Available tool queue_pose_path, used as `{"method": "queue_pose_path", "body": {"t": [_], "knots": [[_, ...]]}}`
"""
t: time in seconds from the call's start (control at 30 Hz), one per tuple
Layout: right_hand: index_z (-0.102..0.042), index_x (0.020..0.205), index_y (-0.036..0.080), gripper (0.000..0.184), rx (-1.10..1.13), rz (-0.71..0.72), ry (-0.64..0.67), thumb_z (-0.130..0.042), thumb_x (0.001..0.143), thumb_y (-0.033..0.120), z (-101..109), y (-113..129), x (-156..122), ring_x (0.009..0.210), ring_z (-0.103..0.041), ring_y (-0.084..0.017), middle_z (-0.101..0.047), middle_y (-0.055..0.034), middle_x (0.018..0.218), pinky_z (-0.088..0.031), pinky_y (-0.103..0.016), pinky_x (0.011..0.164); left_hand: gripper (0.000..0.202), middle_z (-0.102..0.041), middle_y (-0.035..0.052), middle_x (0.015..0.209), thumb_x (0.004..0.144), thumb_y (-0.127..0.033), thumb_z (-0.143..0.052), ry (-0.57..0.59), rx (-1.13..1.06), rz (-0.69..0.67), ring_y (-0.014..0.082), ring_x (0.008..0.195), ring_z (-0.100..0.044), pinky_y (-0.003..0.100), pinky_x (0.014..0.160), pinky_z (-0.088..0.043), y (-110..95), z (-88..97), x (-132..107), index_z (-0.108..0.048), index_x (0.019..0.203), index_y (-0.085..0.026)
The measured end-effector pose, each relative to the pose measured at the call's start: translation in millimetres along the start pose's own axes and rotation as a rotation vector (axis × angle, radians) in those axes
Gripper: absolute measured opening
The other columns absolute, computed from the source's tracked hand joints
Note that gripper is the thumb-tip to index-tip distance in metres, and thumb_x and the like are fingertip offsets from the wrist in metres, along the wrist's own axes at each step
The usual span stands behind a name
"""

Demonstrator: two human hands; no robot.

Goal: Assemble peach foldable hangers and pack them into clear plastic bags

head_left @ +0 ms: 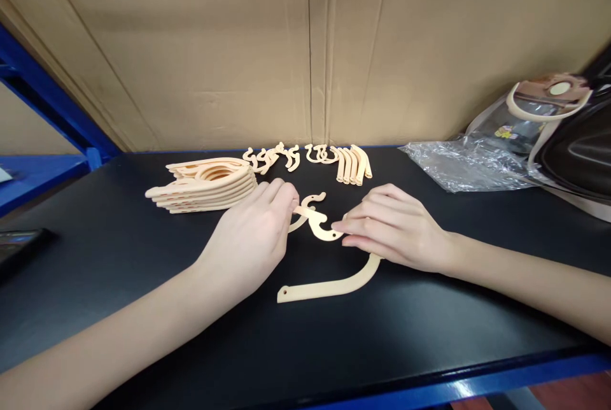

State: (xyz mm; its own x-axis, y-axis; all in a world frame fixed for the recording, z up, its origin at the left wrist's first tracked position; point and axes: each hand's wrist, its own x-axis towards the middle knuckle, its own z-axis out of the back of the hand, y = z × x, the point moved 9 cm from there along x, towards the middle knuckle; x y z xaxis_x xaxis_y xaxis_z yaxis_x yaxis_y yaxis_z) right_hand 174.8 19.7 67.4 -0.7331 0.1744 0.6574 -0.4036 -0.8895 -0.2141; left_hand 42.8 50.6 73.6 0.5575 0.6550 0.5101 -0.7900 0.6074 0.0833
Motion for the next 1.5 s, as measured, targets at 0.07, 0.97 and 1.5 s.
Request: {"method": "queue_pose_path", "body": {"t": [0.07,0.97,1.5], "knots": [[-0.068,0.104,0.014,0.012,-0.022,0.044,-0.012,-0.059,0.099,0.02,3,8,0,0.073,-0.064,-0.012,-0.076,-0.001,0.084,-0.049,-0.03,0.077,0.022,-0.053,0.0,0.071,0.1,-0.014,-0.036,0.009,-0.083,0.051,0.0161,0.059,-0.053,0.026,0.052,-0.037,2,-1.0,-1,-0.05,0.084,-0.017],[-0.065,0.094,0.014,0.022,0.495,-0.127,0.291,-0.05,0.103,0.026,-28,4,-7,0.083,-0.06,-0.014,-0.068,-0.0073,0.094,-0.051,-0.025,0.075,0.045,-0.05,-0.0017,0.057,0.106,-0.037,-0.027,0.024,0.027,-0.05,0.0162,0.05,-0.048,0.027,0.049,-0.028,4,7.4,4,-0.051,0.072,-0.019],[-0.061,0.086,0.02,0.024,0.732,-0.648,0.19,-0.065,0.094,0.042,-42,-62,-29,0.078,-0.07,-0.015,-0.071,0.0,0.085,-0.054,-0.03,0.072,0.051,-0.054,-0.0031,0.057,0.102,-0.057,-0.032,0.283,-0.379,0.172,0.0147,0.051,-0.052,0.026,0.049,-0.035,36,-26.1,4,-0.049,0.07,-0.022]]}}
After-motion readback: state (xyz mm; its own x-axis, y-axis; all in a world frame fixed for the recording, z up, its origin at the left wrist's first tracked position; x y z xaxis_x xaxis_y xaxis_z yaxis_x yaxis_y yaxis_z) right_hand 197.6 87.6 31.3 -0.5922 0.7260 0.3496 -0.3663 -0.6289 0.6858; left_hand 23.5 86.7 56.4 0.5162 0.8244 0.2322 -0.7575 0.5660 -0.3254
